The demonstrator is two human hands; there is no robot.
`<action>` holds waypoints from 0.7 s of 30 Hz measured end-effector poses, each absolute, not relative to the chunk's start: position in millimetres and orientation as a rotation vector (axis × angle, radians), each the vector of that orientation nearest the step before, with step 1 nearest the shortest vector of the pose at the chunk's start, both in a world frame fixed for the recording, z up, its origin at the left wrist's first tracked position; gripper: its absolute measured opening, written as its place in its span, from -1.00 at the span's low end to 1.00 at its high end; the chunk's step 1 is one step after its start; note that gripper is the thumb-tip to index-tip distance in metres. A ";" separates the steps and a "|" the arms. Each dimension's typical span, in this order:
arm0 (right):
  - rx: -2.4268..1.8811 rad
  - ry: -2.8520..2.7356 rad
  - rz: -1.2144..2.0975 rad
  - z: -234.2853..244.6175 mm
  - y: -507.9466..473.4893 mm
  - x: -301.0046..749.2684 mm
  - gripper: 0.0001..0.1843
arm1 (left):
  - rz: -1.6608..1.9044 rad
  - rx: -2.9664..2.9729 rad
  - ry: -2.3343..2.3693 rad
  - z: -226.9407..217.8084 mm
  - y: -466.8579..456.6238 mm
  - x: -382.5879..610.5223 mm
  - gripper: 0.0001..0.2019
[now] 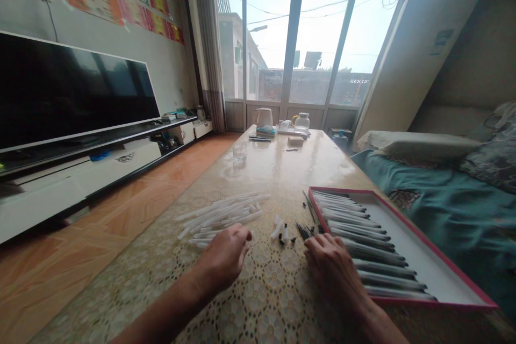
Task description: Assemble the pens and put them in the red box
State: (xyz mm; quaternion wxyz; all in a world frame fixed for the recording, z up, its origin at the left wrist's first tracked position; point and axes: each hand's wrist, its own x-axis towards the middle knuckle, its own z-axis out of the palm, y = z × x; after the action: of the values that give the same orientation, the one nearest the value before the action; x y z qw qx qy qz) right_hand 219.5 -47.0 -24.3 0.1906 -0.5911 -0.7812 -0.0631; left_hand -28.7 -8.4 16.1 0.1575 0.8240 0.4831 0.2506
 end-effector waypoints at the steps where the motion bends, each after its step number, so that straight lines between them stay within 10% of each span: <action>1: -1.674 -2.194 -0.175 -24.7 -46.6 220.5 -0.84 | 0.711 2.389 1.402 15.0 -1.4 -27.6 -0.83; 21: -1.968 -2.072 -0.347 -15.1 -51.7 216.6 -0.86 | 0.803 2.350 1.606 16.7 40.4 -4.5 -0.91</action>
State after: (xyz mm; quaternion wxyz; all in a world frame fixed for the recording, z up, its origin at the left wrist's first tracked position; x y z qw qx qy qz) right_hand 216.6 -51.7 -15.1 0.1311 -0.6776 -0.7137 -0.1196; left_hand -4.5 40.4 16.7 0.0921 0.7912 0.5407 0.2705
